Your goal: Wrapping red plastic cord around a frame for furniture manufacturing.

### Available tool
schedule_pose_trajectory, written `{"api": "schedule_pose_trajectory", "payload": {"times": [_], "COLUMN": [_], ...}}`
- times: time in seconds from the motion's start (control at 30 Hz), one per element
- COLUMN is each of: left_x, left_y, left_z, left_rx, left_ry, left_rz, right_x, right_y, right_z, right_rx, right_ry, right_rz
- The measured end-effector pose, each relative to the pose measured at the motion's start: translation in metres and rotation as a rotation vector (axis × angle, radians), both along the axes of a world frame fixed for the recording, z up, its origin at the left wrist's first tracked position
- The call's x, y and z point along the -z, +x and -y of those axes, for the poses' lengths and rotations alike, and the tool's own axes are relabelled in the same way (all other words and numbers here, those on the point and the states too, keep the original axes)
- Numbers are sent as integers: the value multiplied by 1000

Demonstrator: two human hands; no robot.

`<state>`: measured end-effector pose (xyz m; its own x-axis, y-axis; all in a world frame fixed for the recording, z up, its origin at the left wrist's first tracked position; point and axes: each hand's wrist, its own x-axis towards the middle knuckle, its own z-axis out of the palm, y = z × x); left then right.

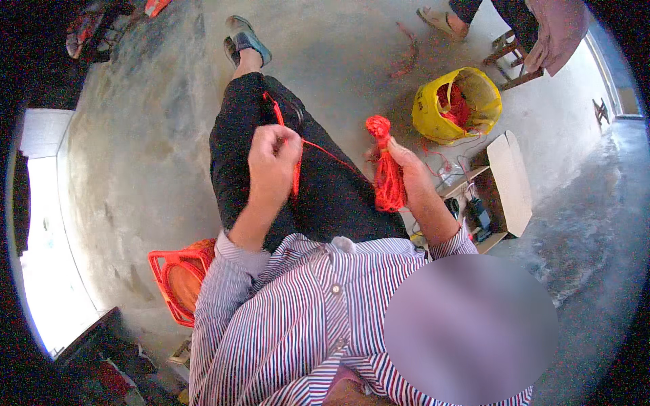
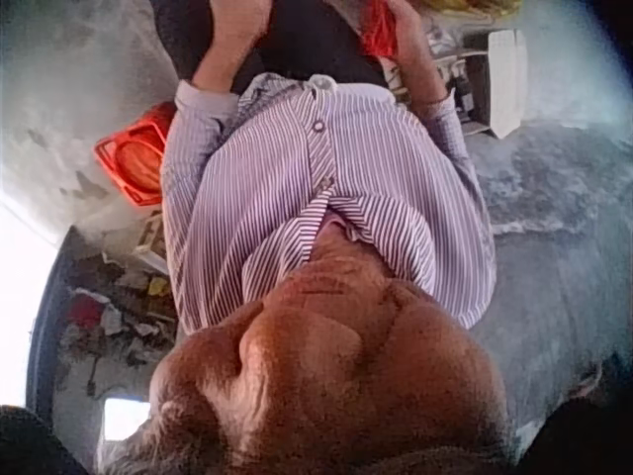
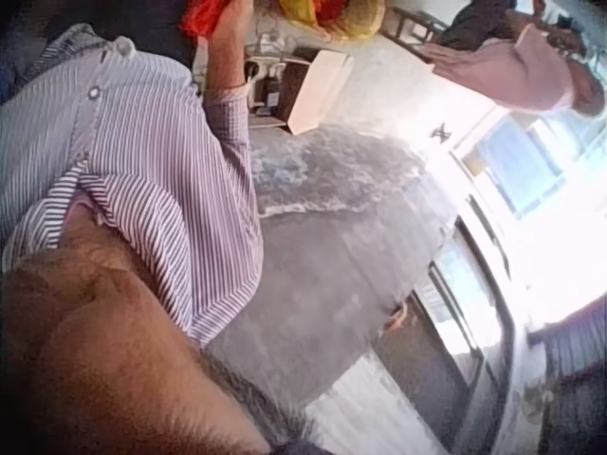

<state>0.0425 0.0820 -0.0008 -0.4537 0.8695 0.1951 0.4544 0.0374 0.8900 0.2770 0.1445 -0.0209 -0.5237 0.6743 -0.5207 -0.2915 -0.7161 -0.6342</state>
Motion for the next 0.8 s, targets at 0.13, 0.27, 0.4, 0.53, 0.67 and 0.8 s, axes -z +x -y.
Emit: {"api": "schedule_pose_trajectory", "payload": {"times": [0.13,0.27,0.4,0.53,0.67,0.8], "left_x": [-32,-36,-45,-21,19,11], "left_y": [44,29,-22,-57,-43,-33], "left_z": [19,13,-15,-34,-35,-26], "left_rx": [304,214,224,182,220,127], "left_ry": [129,118,370,196,-107,67], "left_rz": [-143,814,322,-692,-529,-481], "right_x": [-8,-15,-22,-16,20,5], "right_y": [-35,-57,-55,-88,-119,-110], "right_z": [17,3,-42,-65,-55,-61], "right_rx": [-288,-454,-456,-407,-477,-463], "right_ry": [173,558,302,964,1357,1361], "right_rz": [-190,9,-171,445,685,800]}}
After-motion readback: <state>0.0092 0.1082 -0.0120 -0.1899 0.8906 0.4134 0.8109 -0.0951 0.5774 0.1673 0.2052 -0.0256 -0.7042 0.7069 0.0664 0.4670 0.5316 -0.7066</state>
